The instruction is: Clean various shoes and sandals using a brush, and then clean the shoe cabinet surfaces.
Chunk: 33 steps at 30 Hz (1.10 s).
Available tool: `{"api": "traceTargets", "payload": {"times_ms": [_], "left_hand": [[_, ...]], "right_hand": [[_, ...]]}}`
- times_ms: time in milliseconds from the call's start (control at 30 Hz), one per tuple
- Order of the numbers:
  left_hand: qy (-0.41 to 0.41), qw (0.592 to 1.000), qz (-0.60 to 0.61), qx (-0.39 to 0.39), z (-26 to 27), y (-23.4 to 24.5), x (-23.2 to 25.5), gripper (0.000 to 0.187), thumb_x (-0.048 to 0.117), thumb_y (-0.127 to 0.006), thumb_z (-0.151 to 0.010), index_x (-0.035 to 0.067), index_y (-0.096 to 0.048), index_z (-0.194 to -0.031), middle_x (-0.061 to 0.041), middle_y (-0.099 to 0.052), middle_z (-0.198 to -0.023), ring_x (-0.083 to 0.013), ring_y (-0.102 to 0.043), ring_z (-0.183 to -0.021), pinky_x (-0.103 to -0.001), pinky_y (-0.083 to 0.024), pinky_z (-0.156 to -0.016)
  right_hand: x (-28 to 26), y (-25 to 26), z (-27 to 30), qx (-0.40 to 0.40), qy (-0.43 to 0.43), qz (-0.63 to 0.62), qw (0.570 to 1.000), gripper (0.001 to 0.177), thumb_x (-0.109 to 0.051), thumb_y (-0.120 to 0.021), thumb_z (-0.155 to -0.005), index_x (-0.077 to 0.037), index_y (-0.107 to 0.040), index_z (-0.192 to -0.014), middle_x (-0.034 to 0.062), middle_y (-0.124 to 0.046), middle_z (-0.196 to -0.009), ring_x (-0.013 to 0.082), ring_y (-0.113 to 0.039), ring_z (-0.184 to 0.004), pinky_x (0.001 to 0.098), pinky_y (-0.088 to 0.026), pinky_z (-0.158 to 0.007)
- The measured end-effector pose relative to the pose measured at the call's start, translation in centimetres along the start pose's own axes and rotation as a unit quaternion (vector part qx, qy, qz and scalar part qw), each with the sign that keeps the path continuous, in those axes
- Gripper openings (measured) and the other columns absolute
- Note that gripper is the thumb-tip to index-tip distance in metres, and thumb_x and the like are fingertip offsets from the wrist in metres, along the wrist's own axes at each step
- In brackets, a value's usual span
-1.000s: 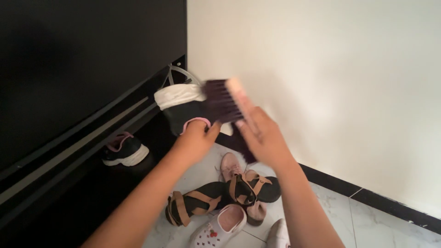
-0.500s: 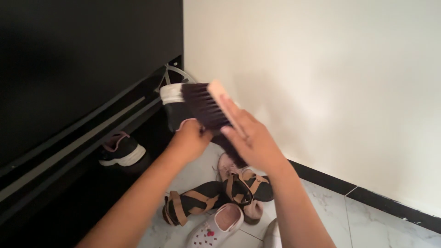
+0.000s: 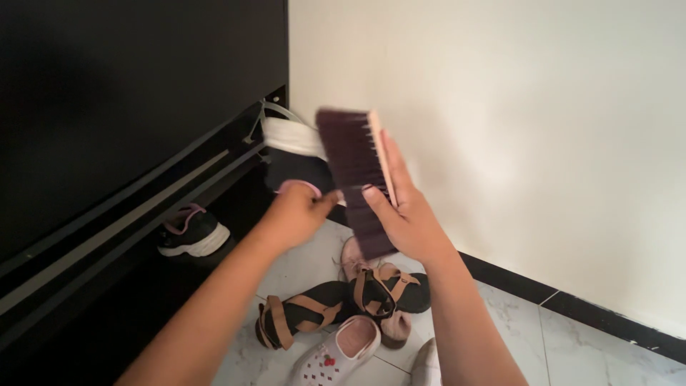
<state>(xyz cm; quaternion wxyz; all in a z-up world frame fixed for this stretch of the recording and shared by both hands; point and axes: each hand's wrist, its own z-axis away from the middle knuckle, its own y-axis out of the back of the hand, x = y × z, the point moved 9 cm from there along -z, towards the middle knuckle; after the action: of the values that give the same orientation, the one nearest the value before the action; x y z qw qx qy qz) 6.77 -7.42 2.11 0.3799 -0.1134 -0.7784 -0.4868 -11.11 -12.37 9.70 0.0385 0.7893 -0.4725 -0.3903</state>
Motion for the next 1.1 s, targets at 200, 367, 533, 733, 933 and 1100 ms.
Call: {"api": "traceTargets", "payload": {"times_ms": [200, 367, 533, 733, 933, 1100], "left_hand": [[0.049, 0.902, 0.429, -0.017, 0.2, -0.1, 0.2, 0.051, 0.048, -0.058, -0.096, 0.002, -0.068, -0.115, -0.005, -0.072, -0.103, -0.0167, -0.066, -0.093, -0.04, -0.055, -0.084], [0.176, 0.738, 0.645, -0.088, 1.3, -2.2, 1.0, 0.061, 0.059, -0.044, -0.095, 0.013, -0.057, -0.134, -0.004, -0.064, -0.127, -0.0194, -0.06, -0.116, -0.055, -0.048, -0.099], [0.211, 0.708, 0.667, -0.095, 0.8, -3.5, 0.4, 0.058, 0.059, -0.039, -0.098, 0.018, -0.055, -0.136, -0.002, -0.059, -0.135, -0.0187, -0.054, -0.12, -0.062, -0.037, -0.105], [0.26, 0.675, 0.689, -0.047, 2.1, -3.2, 0.3, 0.066, 0.063, -0.037, -0.101, 0.012, -0.055, -0.138, -0.007, -0.056, -0.139, -0.0219, -0.051, -0.121, -0.056, -0.038, -0.114], [0.292, 0.633, 0.716, 0.002, 2.0, -3.6, -0.7, 0.064, 0.058, -0.026, -0.102, 0.016, -0.049, -0.144, -0.01, -0.051, -0.153, -0.0294, -0.043, -0.142, -0.065, -0.023, -0.115], [0.328, 0.509, 0.789, 0.105, 2.2, -3.9, -3.4, 0.064, 0.052, -0.021, -0.105, 0.013, -0.05, -0.147, -0.015, -0.048, -0.153, -0.0347, -0.043, -0.144, -0.065, -0.03, -0.115]], "right_hand": [[9.2, 3.4, 1.9, 0.102, -0.161, 0.173, 0.966, 0.068, -0.018, -0.06, -0.099, -0.012, -0.033, -0.161, 0.018, -0.048, -0.157, 0.0327, -0.048, -0.144, 0.0358, -0.04, -0.116], [3.7, 3.1, 1.4, 0.178, 0.004, 0.177, 0.968, 0.063, -0.016, -0.063, -0.104, -0.008, -0.035, -0.159, 0.0254, -0.052, -0.153, 0.0386, -0.054, -0.139, 0.0413, -0.042, -0.113], [3.5, 0.5, 0.7, 0.033, -0.087, 0.119, 0.989, 0.067, -0.023, -0.072, -0.092, -0.026, -0.047, -0.154, 0.0166, -0.071, -0.116, 0.0296, -0.071, -0.103, 0.0376, -0.054, -0.098], [8.2, 5.2, 3.0, 0.132, -0.322, 0.337, 0.875, 0.062, -0.024, -0.068, -0.098, -0.036, -0.05, -0.156, 0.0195, -0.066, -0.119, 0.0317, -0.068, -0.102, 0.0399, -0.052, -0.094], [2.3, -0.2, 1.1, 0.095, 0.026, 0.111, 0.989, 0.068, -0.019, -0.075, -0.098, -0.005, -0.043, -0.156, 0.0251, -0.055, -0.152, 0.0345, -0.055, -0.14, 0.0411, -0.042, -0.113], [10.2, -0.8, 3.8, 0.142, -0.159, 0.241, 0.947, 0.049, -0.012, -0.075, -0.085, -0.006, -0.061, -0.132, 0.0184, -0.072, -0.119, 0.0335, -0.066, -0.115, 0.0391, -0.051, -0.097]]}}
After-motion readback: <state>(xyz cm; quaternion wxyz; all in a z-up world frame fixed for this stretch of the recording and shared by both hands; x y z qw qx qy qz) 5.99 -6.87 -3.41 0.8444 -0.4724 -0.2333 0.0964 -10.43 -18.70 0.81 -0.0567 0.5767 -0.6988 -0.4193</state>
